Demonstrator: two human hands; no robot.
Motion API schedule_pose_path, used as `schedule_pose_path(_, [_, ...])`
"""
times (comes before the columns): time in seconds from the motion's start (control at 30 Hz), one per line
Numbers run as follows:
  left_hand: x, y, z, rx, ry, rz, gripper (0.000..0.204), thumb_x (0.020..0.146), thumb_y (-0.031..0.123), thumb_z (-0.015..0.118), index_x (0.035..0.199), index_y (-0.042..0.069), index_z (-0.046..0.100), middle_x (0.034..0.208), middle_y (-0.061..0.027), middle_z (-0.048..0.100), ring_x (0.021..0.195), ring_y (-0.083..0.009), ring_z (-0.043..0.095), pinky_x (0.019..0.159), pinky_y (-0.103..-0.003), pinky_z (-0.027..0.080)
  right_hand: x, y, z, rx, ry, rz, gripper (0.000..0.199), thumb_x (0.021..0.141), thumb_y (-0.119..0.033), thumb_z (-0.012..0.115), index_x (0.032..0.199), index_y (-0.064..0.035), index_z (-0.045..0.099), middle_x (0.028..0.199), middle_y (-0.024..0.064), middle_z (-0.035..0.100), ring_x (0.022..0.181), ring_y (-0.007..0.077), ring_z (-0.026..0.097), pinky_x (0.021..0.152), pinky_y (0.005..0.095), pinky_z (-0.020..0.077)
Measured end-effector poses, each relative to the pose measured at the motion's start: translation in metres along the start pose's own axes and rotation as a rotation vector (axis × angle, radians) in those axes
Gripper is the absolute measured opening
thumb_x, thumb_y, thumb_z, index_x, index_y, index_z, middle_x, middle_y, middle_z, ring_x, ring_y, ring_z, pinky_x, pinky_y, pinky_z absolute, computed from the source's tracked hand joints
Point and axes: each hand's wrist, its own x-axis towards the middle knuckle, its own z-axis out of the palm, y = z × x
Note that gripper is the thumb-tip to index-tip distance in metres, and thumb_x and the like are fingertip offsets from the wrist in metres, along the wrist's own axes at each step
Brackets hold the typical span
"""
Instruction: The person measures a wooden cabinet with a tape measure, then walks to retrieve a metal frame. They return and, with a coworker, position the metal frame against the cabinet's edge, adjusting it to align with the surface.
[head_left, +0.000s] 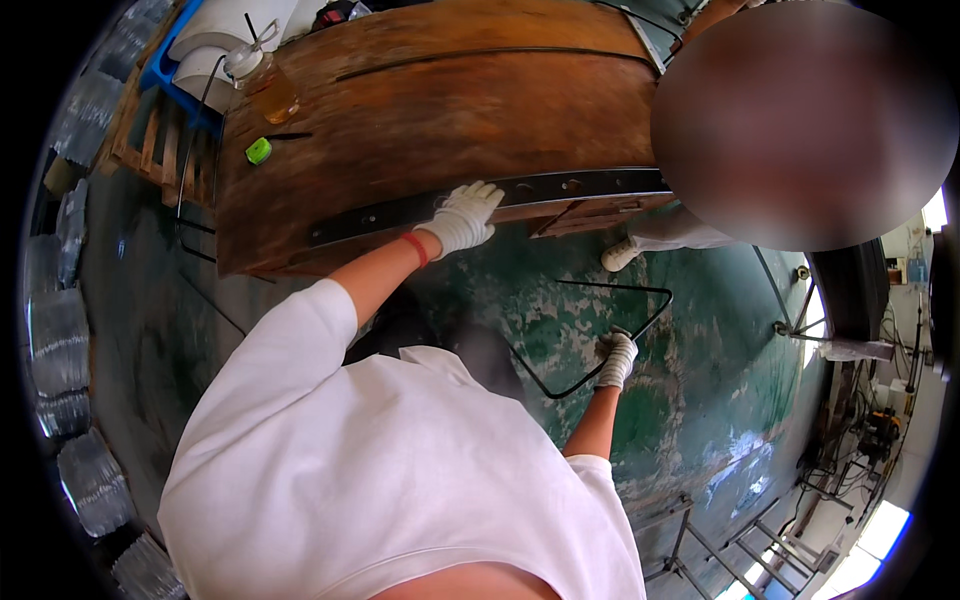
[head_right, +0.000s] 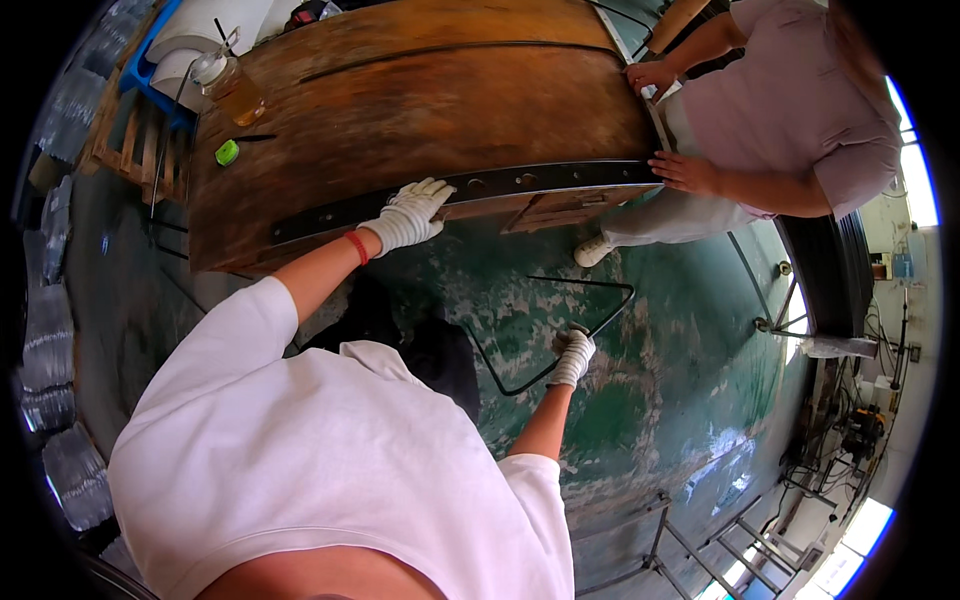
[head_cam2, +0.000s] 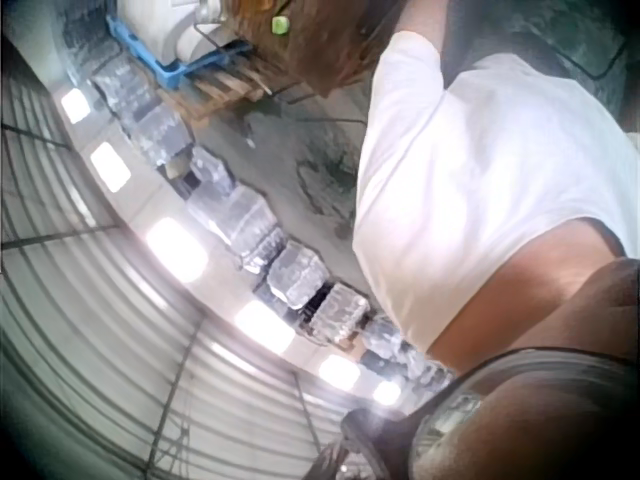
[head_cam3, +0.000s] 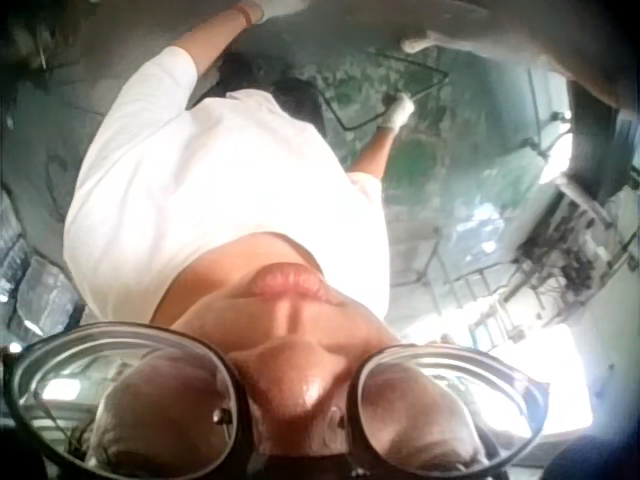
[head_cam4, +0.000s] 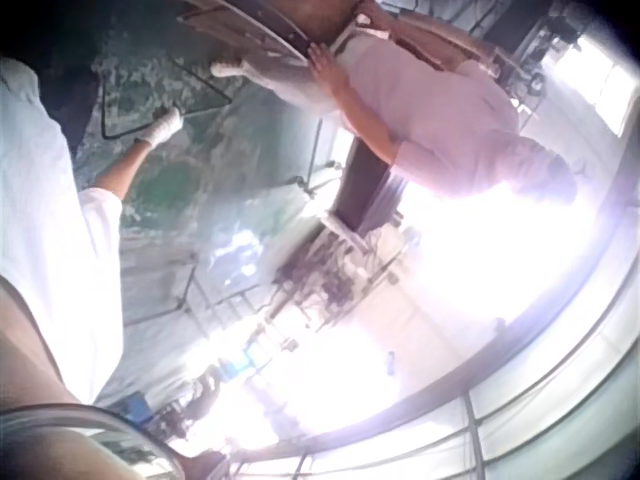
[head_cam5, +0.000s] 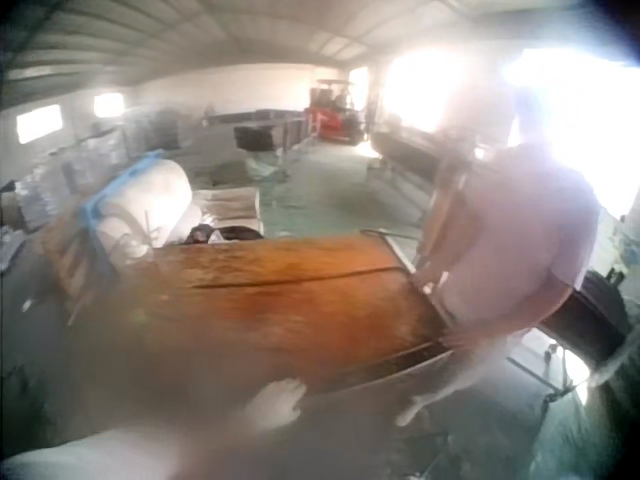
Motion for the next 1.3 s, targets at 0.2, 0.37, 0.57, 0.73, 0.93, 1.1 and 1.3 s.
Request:
schedule_pose_path(0.2, [0.095,0.002,-0.01,-0.102,0.048,-0.284,0.037,0.077,0.028,0.056,0.109,0.009,0.053,0.113,-0.0125,0.052,0.113,-0.0292,0.044,0.095,-0.041,0.034,0.009,0.008,-0.009,0.048,0.004,0.007,0.027,0.073,0.0,0.047,0.097,-0.0043,0.058,0.067,0.0126,0.058,0.048,0.0251,0.057,0.044,0.0348,0.0478])
schedule_pose_path(0.37, [0.171,-0.011,0.007,-0.04,0.588,-0.203,0.028,0.078,0.029,0.056,0.1,0.011,0.056,0.106,-0.0099,0.054,0.108,-0.0278,0.046,0.092,-0.042,0.035,0.01,0.01,-0.02,-0.052,0.102,0.041,0.028,0.074,0.0,0.045,0.097,-0.0058,0.06,0.07,0.0141,0.061,0.05,0.0255,0.058,0.045,0.0358,0.0503])
schedule_pose_path(0.57, [0.206,-0.005,0.049,-0.069,0.58,-0.096,0.026,0.08,0.03,0.056,0.1,0.014,0.057,0.115,-0.0101,0.052,0.116,-0.0307,0.041,0.099,-0.045,0.028,-0.005,0.003,-0.024,-0.032,0.18,0.033,0.029,0.071,0.002,0.046,0.097,-0.0002,0.056,0.062,0.0109,0.054,0.042,0.0178,0.049,0.04,0.0292,0.0428])
schedule_pose_path(0.73, [0.202,-0.006,0.043,-0.106,0.829,0.0,0.018,0.077,0.023,0.059,0.092,0.014,0.057,0.105,-0.0103,0.054,0.106,-0.0308,0.047,0.093,-0.044,0.033,-0.004,0.001,-0.033,0.051,0.12,0.029,0.027,0.072,0.002,0.047,0.097,0.001,0.056,0.064,0.0109,0.055,0.044,0.0166,0.049,0.04,0.0274,0.041])
schedule_pose_path(0.93, [0.146,0.006,0.02,-0.275,0.801,-0.002,0.019,0.078,0.016,0.058,0.097,0.013,0.056,0.11,-0.0103,0.054,0.111,-0.0314,0.046,0.094,-0.042,0.035,-0.005,-0.004,-0.032,0.058,0.141,0.07,0.025,0.073,0.003,0.047,0.096,-0.0001,0.055,0.06,0.0087,0.052,0.041,0.0135,0.044,0.038,0.0253,0.0351])
schedule_pose_path(1.1, [0.029,0.039,0.025,-0.459,0.643,0.115,0.023,0.075,0.002,0.059,0.096,0.012,0.057,0.111,-0.0085,0.055,0.111,-0.0283,0.049,0.091,-0.038,0.04,-0.003,0.001,-0.032,0.146,0.097,0.048,0.023,0.073,0.006,0.047,0.094,0.0001,0.054,0.059,0.0078,0.048,0.04,0.0103,0.037,0.036,0.0235,0.0288])
schedule_pose_path(1.3, [-0.091,0.021,0.079,-0.525,0.134,0.167,0.016,0.074,0.001,0.057,0.084,0.012,0.061,0.095,-0.0047,0.062,0.097,-0.0235,0.057,0.085,-0.034,0.044,0.002,0.004,-0.026,0.105,0.12,0.05,0.022,0.074,0.004,0.046,0.094,-0.0003,0.056,0.06,0.0089,0.05,0.04,0.0116,0.039,0.037,0.0243,0.0317])
